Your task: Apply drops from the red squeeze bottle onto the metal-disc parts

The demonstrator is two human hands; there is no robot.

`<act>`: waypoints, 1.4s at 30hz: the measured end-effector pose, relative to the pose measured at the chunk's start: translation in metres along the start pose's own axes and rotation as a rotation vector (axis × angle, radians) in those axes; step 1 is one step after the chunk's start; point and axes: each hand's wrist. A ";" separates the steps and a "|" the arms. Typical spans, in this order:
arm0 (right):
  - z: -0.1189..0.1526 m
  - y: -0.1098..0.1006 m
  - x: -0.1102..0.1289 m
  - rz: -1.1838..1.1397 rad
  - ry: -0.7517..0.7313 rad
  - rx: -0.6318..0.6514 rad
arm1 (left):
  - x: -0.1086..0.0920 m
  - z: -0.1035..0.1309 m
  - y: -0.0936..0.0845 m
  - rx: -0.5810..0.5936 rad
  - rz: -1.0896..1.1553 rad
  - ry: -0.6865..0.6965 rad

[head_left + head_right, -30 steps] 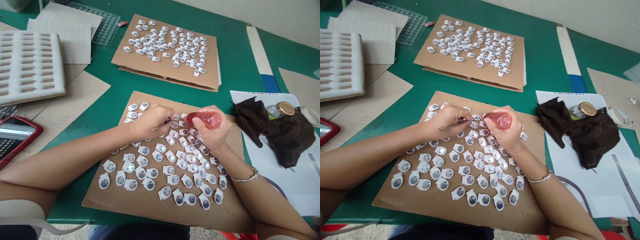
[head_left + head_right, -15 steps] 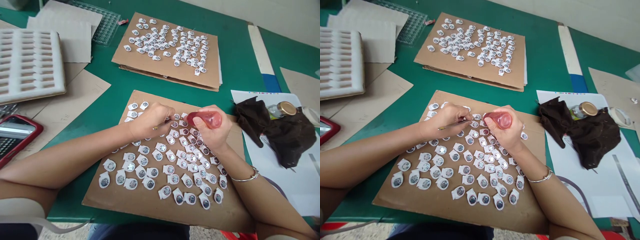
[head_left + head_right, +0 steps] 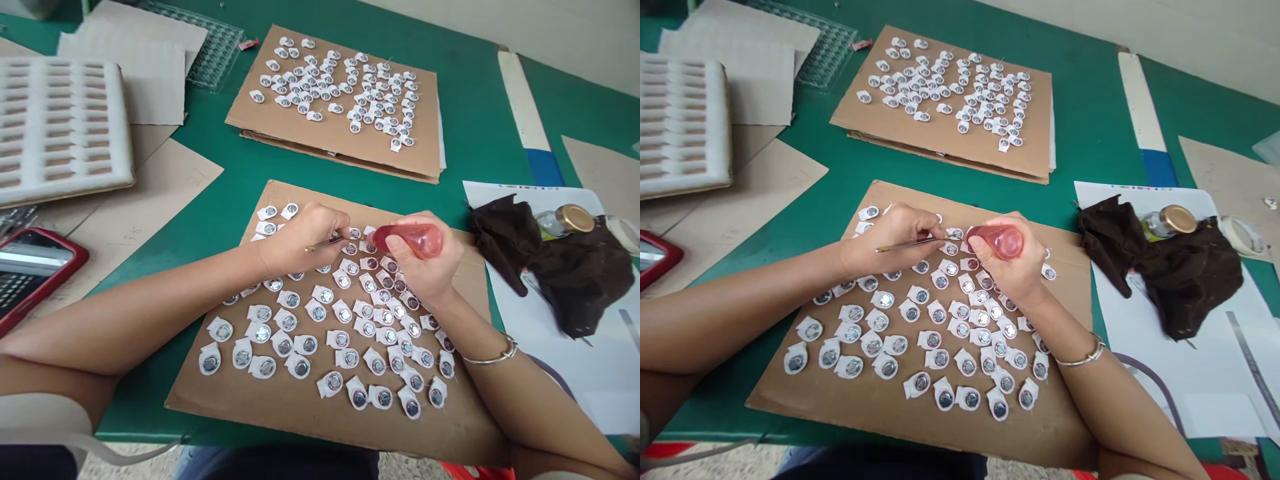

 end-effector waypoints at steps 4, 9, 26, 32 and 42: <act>0.000 0.000 0.000 -0.012 -0.002 0.003 | -0.001 -0.001 -0.001 0.002 0.014 -0.023; 0.001 0.002 0.002 -0.024 -0.012 0.016 | -0.003 -0.004 -0.004 0.024 0.074 -0.092; 0.000 0.003 0.003 -0.044 -0.001 0.019 | -0.004 -0.004 -0.004 0.033 0.084 -0.132; 0.000 0.004 0.001 -0.050 0.013 0.020 | -0.004 -0.004 -0.004 0.043 0.090 -0.131; -0.005 0.000 0.003 -0.102 0.061 -0.075 | -0.001 -0.003 -0.001 0.042 0.090 -0.125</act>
Point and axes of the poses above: each hand's wrist, its own z-axis away from the middle knuckle, its own y-axis out of the palm, x = y × z, and after that the axes turned 9 degrees about -z, right-handed
